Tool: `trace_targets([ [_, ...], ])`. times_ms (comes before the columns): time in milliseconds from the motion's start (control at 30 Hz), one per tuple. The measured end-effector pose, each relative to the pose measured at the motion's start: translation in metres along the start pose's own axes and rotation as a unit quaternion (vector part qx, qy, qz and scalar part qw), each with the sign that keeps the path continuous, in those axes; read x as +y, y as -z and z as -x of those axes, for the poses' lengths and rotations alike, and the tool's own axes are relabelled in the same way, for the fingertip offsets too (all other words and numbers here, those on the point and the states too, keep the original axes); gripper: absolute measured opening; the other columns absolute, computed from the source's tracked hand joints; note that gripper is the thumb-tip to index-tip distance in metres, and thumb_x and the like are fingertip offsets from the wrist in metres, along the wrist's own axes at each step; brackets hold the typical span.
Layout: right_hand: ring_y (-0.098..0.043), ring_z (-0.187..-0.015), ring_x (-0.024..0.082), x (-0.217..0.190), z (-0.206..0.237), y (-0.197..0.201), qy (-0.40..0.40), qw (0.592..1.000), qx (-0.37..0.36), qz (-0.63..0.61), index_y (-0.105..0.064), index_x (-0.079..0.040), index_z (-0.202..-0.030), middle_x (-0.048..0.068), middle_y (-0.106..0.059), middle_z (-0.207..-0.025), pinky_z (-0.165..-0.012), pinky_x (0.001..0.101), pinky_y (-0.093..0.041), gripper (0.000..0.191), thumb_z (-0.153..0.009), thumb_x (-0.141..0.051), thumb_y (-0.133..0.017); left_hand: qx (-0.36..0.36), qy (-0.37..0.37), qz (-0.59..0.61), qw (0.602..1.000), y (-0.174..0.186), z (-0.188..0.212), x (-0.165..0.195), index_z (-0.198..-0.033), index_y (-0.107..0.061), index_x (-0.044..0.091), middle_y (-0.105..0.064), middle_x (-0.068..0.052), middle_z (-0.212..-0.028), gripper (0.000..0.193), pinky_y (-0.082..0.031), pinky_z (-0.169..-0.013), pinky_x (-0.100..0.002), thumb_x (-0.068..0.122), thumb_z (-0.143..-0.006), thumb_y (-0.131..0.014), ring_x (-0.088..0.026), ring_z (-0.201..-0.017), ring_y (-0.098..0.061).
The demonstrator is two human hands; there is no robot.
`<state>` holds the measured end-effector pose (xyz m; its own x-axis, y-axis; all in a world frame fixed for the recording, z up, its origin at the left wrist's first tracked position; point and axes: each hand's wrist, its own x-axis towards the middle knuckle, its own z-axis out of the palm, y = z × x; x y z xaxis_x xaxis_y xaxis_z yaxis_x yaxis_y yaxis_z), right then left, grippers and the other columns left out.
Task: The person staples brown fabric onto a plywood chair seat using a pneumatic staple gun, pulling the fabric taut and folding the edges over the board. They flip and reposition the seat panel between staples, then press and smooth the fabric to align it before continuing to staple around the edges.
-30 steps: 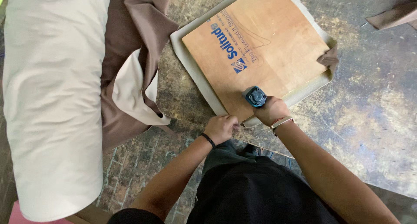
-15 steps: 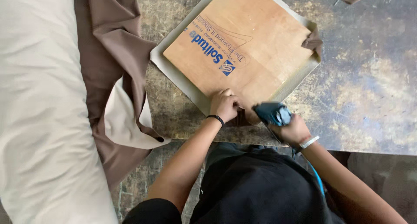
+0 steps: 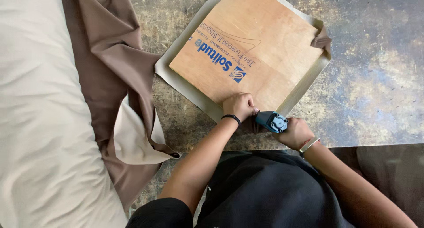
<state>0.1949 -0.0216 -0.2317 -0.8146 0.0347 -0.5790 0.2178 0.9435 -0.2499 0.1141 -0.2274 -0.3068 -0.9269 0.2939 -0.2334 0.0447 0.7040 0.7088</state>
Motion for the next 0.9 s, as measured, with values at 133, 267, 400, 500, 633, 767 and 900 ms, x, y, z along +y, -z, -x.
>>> trace_targets([
  [133, -0.08, -0.076, 0.032, 0.015, 0.003, -0.002, -0.048, 0.995, -0.042, -0.08, -0.076, 0.001, -0.095, 0.022, -0.079, -0.084, -0.074, 0.0406, -0.064, 0.049, -0.077, -0.045, -0.078, 0.038, -0.002, 0.036, 0.999, 0.002, -0.002, -0.023, -0.078, -0.074, 0.021, -0.075, 0.0, -0.083, 0.009, -0.057, -0.068, -0.033, 0.026, -0.084, -0.079, -0.019, -0.075, -0.073],
  [267, -0.08, -0.077, 0.032, 0.051, 0.018, -0.011, -0.138, 0.982, -0.043, -0.123, -0.072, -0.003, -0.106, 0.023, -0.079, -0.086, -0.073, 0.0416, -0.061, 0.053, -0.08, -0.049, -0.075, 0.352, -0.034, 0.031, 0.935, 0.045, -0.001, -0.073, -0.102, -0.07, 0.011, -0.073, -0.009, -0.099, 0.016, -0.058, -0.082, -0.04, 0.005, -0.087, -0.07, -0.027, -0.09, -0.071],
  [400, -0.075, -0.083, 0.034, 0.09, 0.034, -0.013, -0.109, 0.984, 0.079, -0.118, -0.078, 0.004, -0.096, 0.024, -0.076, -0.084, -0.077, 0.0432, -0.059, 0.055, -0.074, -0.046, -0.086, 0.372, 0.252, 0.126, 0.884, 0.081, -0.012, -0.099, -0.098, -0.065, 0.002, -0.071, -0.011, -0.091, 0.017, -0.057, -0.065, -0.04, 0.011, -0.088, -0.074, -0.026, -0.072, -0.069],
  [500, -0.077, -0.082, 0.033, 0.106, 0.04, -0.007, -0.15, 0.976, 0.062, -0.145, -0.079, 0.004, -0.09, 0.022, -0.077, -0.081, -0.078, 0.0426, -0.061, 0.055, -0.074, -0.048, -0.085, 0.306, 0.298, 0.292, 0.855, 0.064, -0.008, -0.084, -0.095, -0.062, -0.005, -0.07, -0.013, -0.084, 0.027, -0.057, -0.052, -0.04, 0.016, -0.088, -0.077, -0.025, -0.058, -0.068],
  [633, -0.078, -0.081, 0.033, 0.113, 0.041, 0.009, -0.155, 0.967, 0.054, -0.195, -0.081, 0.003, -0.086, 0.02, -0.076, -0.079, -0.078, 0.0429, -0.063, 0.05, -0.075, -0.046, -0.081, 0.19, 0.255, 0.429, 0.845, -0.007, 0.04, -0.017, -0.084, -0.06, 0.009, -0.07, -0.01, -0.066, 0.01, -0.052, -0.045, -0.032, 0.009, -0.088, -0.069, -0.017, -0.049, -0.064],
  [767, -0.076, -0.082, 0.035, 0.109, 0.025, 0.022, -0.098, 0.977, 0.111, -0.151, -0.079, -0.002, -0.095, 0.019, -0.076, -0.08, -0.079, 0.0427, -0.059, 0.047, -0.076, -0.044, -0.085, -0.114, -0.173, 0.105, 0.973, -0.062, 0.095, 0.035, -0.096, -0.074, 0.002, -0.074, -0.015, -0.093, 0.025, -0.056, -0.077, -0.048, 0.017, -0.079, -0.083, -0.035, -0.09, -0.07],
  [900, -0.074, -0.083, 0.035, 0.1, 0.0, 0.031, 0.059, 0.966, 0.163, -0.193, -0.074, -0.002, -0.104, 0.017, -0.075, -0.087, -0.075, 0.0438, -0.057, 0.056, -0.07, -0.044, -0.083, -0.063, -0.127, -0.054, 0.988, -0.029, 0.106, 0.0, -0.104, -0.076, 0.011, -0.07, -0.01, -0.111, 0.025, -0.051, -0.1, -0.046, 0.02, -0.082, -0.078, -0.032, -0.114, -0.061],
])
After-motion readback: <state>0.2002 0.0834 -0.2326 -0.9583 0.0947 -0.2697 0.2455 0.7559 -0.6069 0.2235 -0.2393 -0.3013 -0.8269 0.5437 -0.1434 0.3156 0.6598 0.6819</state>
